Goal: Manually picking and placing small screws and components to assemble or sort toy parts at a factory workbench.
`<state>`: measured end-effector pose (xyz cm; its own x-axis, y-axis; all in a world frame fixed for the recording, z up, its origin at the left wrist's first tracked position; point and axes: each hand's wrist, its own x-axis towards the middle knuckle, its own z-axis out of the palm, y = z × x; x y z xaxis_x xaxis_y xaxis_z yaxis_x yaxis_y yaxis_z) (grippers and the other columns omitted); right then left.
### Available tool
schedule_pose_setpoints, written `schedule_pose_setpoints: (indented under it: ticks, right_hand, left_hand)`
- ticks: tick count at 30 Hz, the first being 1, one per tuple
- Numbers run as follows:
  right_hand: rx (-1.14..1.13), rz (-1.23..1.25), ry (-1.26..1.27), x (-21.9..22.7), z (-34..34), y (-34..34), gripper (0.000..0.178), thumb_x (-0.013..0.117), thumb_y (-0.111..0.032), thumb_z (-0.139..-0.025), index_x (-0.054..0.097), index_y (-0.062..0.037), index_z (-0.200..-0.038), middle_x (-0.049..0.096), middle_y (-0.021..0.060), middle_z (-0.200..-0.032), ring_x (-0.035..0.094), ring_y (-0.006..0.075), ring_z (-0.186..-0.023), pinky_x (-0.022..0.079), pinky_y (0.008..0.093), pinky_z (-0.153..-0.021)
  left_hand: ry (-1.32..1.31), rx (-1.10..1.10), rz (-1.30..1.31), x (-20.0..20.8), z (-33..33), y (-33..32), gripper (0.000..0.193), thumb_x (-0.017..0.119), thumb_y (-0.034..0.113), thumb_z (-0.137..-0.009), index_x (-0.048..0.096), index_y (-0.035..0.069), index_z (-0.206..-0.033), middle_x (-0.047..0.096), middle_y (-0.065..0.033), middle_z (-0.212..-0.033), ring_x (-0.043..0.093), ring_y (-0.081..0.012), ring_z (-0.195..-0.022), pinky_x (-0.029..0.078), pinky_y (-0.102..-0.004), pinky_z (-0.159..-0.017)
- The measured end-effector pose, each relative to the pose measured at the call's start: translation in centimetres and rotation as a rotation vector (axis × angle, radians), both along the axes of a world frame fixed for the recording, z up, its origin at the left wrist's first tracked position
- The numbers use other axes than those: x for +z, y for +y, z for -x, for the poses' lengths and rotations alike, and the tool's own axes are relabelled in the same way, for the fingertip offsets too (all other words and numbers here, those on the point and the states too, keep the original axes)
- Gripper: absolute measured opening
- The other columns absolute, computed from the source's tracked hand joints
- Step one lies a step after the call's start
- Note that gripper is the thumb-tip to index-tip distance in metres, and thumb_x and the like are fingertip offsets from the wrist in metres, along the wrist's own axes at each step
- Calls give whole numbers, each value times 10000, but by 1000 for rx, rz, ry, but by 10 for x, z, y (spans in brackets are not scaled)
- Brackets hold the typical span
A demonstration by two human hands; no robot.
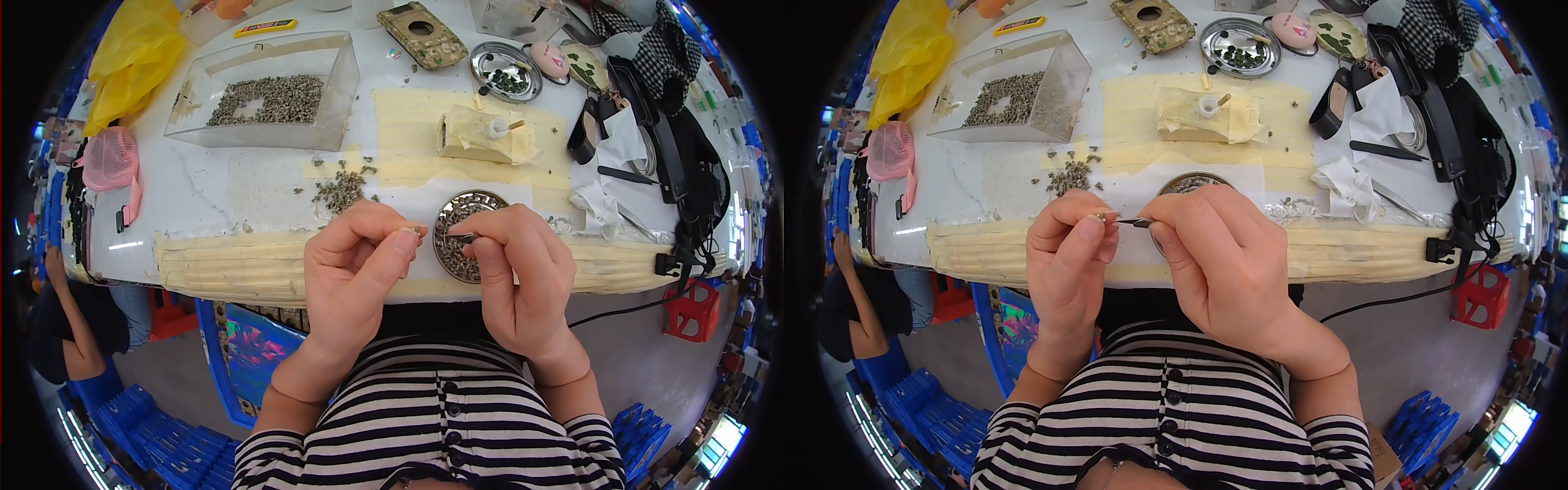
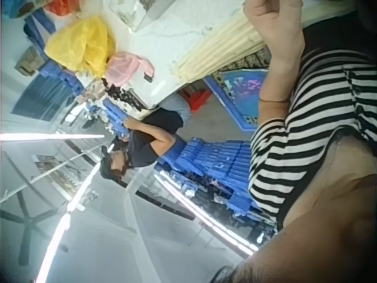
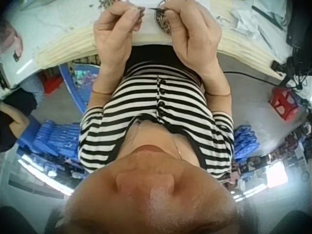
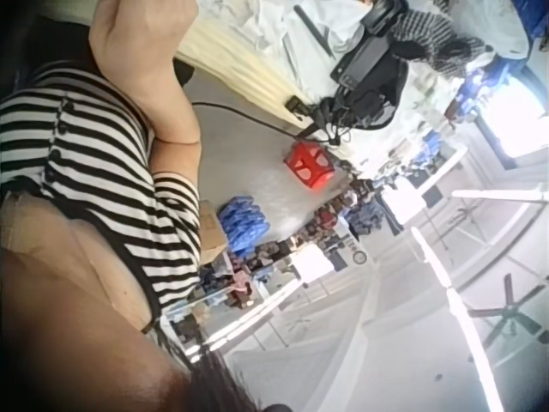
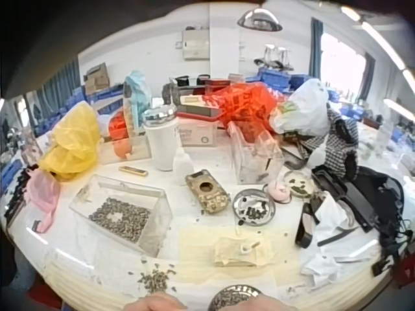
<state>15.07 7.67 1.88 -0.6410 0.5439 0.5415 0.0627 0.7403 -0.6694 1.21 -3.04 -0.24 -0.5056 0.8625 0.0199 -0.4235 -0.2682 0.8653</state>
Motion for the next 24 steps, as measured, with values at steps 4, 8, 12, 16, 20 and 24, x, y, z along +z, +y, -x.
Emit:
schedule_pose_setpoints:
  ticks: [4, 8, 12, 16, 20, 24]
  right_hand:
    - [6, 17, -19, 3, 2, -2, 264, 699, 4, -837, 700, -32, -1098, 593, 81, -739, 594, 222, -620, 482, 317, -541]
    - [1, 77, -32, 3, 3, -7, 364, 708, 20, -817, 704, -63, -1171, 579, 64, -737, 584, 188, -614, 474, 304, -511]
    - [6, 71, -31, -1, 2, -7, 435, 692, 48, -798, 699, -85, -1212, 569, 61, -750, 575, 174, -612, 476, 303, -507]
    - [9, 39, -20, -5, 1, -7, 478, 677, 69, -779, 695, -90, -1229, 565, 66, -762, 573, 173, -615, 479, 304, -510]
    - [12, 43, -8, -6, 1, -6, 477, 674, 74, -776, 695, -83, -1226, 563, 69, -759, 572, 178, -618, 481, 304, -516]
    - [15, 61, 1, -5, 2, -6, 460, 683, 65, -783, 693, -75, -1221, 562, 70, -756, 572, 187, -618, 482, 306, -522]
  left_hand:
    - [4, 16, -13, 1, -3, 2, 67, 633, -9, -935, 679, -8, -983, 619, -38, -924, 549, -64, -779, 442, -211, -688]
    - [103, 29, -47, -3, -3, 2, 76, 640, -23, -925, 680, -6, -988, 612, -40, -950, 554, -73, -808, 445, -211, -722]
    - [149, 38, -39, -5, -2, 1, 87, 643, -35, -918, 680, -10, -993, 600, -43, -969, 555, -78, -829, 443, -210, -734]
    - [186, 47, -40, -5, -3, 0, 105, 645, -44, -910, 682, -12, -1003, 590, -47, -976, 551, -80, -839, 442, -211, -731]
    - [214, 59, -39, -8, -2, -1, 118, 649, -52, -903, 684, -14, -1009, 587, -51, -979, 542, -84, -846, 439, -208, -725]
    - [233, 73, -47, -9, -3, 0, 121, 652, -54, -899, 686, -15, -1009, 588, -52, -985, 538, -85, -846, 439, -205, -718]
